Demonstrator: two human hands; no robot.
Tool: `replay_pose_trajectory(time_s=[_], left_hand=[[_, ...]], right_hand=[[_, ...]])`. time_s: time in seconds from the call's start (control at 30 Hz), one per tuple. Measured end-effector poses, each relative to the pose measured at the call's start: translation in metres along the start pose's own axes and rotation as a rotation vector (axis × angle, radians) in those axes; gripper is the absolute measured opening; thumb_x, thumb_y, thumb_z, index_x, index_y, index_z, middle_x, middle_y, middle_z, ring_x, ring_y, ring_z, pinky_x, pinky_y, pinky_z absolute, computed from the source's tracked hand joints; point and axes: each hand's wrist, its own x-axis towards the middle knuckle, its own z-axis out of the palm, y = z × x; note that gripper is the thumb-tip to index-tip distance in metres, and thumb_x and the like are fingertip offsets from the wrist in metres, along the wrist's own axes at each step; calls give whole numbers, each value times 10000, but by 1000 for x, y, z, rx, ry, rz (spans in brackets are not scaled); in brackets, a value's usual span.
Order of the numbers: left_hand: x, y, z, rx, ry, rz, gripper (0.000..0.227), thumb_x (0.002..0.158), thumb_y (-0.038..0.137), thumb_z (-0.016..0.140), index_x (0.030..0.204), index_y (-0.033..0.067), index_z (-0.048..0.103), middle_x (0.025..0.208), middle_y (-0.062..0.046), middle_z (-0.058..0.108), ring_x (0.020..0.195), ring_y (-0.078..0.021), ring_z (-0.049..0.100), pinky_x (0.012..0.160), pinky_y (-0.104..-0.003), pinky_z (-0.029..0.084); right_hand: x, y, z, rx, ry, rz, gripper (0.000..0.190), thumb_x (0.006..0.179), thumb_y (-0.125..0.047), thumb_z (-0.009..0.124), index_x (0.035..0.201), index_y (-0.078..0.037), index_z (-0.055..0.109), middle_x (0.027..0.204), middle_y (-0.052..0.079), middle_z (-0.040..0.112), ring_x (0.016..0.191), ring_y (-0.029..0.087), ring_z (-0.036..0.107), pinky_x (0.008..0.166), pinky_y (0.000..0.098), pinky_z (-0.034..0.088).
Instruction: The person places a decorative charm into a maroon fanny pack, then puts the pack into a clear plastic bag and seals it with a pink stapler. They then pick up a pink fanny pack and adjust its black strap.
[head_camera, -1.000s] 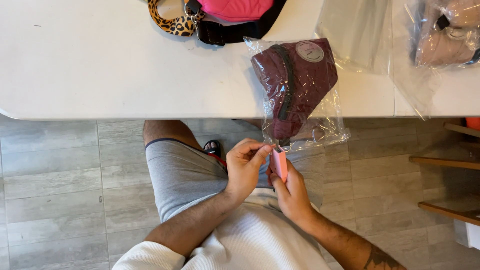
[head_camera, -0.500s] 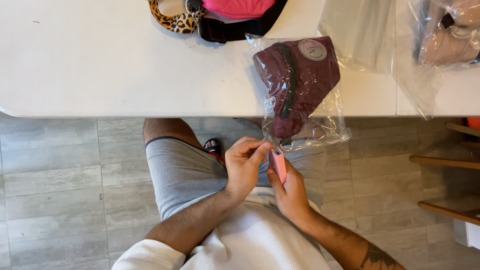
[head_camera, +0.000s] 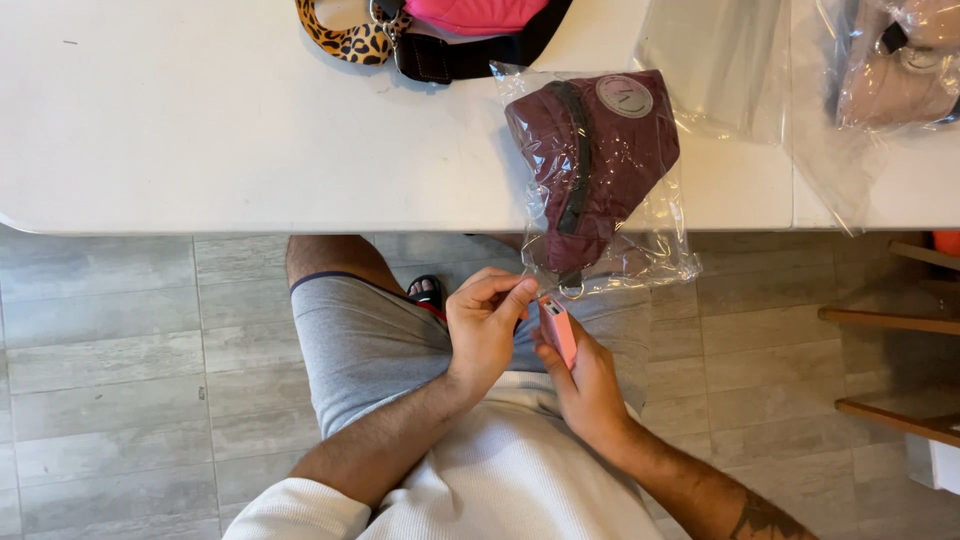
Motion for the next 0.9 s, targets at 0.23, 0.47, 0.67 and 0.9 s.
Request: replay_pose_trajectory(time_s=[0.23,0.47,0.67,0.9], left_hand=[[6,6,-5,115,36,-145,75,902,35,764,831,21,748,804,-38,668,572,-116,572,528,-235,486],[-7,-16,-18,-269,44,-272,490,1031,381,564,1368,27,534,844,-40,596,695,-105,546,553,-254,387],[-6,-42,6,-200,-33,-498,146,841,55,817,907,97,693,857,-51,756,747,-121,623,725,-305,496],[10,-17,9,-340,83,-466,91,1009,167,611,941,109,596,788,-82,677,822,-286,747,633,-397,560]], right_hand=[[-31,34,-16,-101,-264,8,547,979,-300,565,1487,-115,479,1305,50,724,1149,222,732,1001,347,516],[-43,78,-54,-170,-117,-367,542,960,-195,668,1455,-63,492,1220,88,714,1055,251,704,967,366,557],[-37,99,-89,-207,249,-204,490,997,-328,588,1368,-9,571,1139,84,724,953,198,736,967,347,555],[-1,98,-147,-369,371,-190,526,982,-263,613,1450,-41,517,1183,100,719,1067,266,700,1017,398,503]])
